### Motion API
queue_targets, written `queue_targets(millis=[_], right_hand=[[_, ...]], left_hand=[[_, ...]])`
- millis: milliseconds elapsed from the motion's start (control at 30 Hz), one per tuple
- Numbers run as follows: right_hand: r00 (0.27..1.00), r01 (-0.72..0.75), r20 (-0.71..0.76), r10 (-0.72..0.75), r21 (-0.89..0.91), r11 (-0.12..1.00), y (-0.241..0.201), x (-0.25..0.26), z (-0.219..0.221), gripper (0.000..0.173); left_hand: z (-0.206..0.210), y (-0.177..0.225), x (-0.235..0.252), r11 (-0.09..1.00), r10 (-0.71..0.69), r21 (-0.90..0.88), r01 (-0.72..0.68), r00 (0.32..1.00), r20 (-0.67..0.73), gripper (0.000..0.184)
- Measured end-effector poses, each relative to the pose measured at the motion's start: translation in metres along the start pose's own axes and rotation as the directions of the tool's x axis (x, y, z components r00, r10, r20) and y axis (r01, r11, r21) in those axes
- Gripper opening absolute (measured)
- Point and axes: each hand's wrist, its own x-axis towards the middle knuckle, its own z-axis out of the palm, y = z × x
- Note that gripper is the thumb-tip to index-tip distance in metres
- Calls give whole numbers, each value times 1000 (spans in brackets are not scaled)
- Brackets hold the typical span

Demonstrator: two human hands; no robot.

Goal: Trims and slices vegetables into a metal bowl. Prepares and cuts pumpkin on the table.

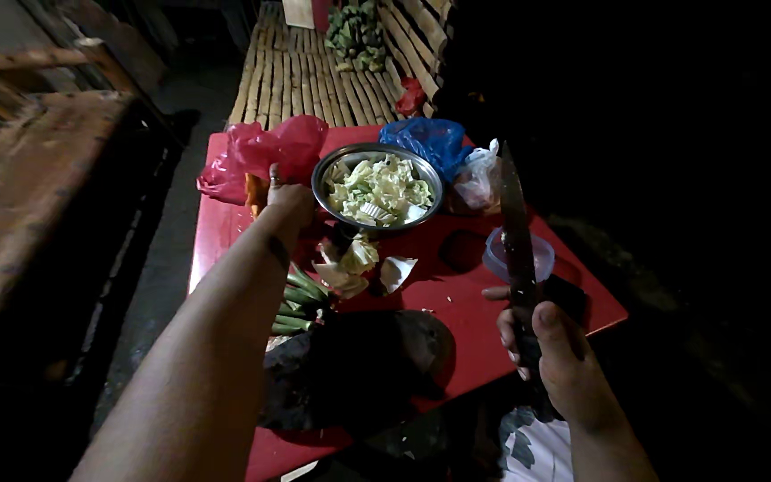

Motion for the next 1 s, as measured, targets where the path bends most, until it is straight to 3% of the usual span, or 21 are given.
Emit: queue_targets(millis=[67,133,267,367,533,633,700,833,1000], right_hand=[[1000,3,-2,-3,-6,1000,0,-1,0,60],[1000,20,-2,-20,-15,1000,-1,-2,0,58],[999,46,10,-46,-21,999,-3,-4,1,57],[998,56,6,-56,-20,998,-4,-4,4,56],[999,37,-15,-37,-21,999,-3,-5,2,53],[999,36,-38,-37,-30,999,-1,-6,-2,53],[998,35,-49,-36,-27,999,0,-6,-5,51],[999,28,-45,-29,-14,999,0,-9,-7,47],[999,-20,-29,18,-79,997,-2,-10,-4,44]], left_hand=[[0,-12,-1,981,73,187,-58,994,-77,20],[-8,-27,1,977,83,205,-51,985,-149,24],[-52,-28,-13,993,-42,-118,3,943,-329,30],[-71,0,-25,908,48,-361,-214,907,-417,34],[-58,79,-31,815,317,-376,-441,882,-348,33],[-43,130,-39,832,415,-285,-476,875,-250,37],[-32,152,-41,872,407,-191,-452,883,-232,25],[-33,150,-64,889,399,-148,-433,892,-213,24],[-24,124,-100,835,502,-126,-536,835,-227,25]])
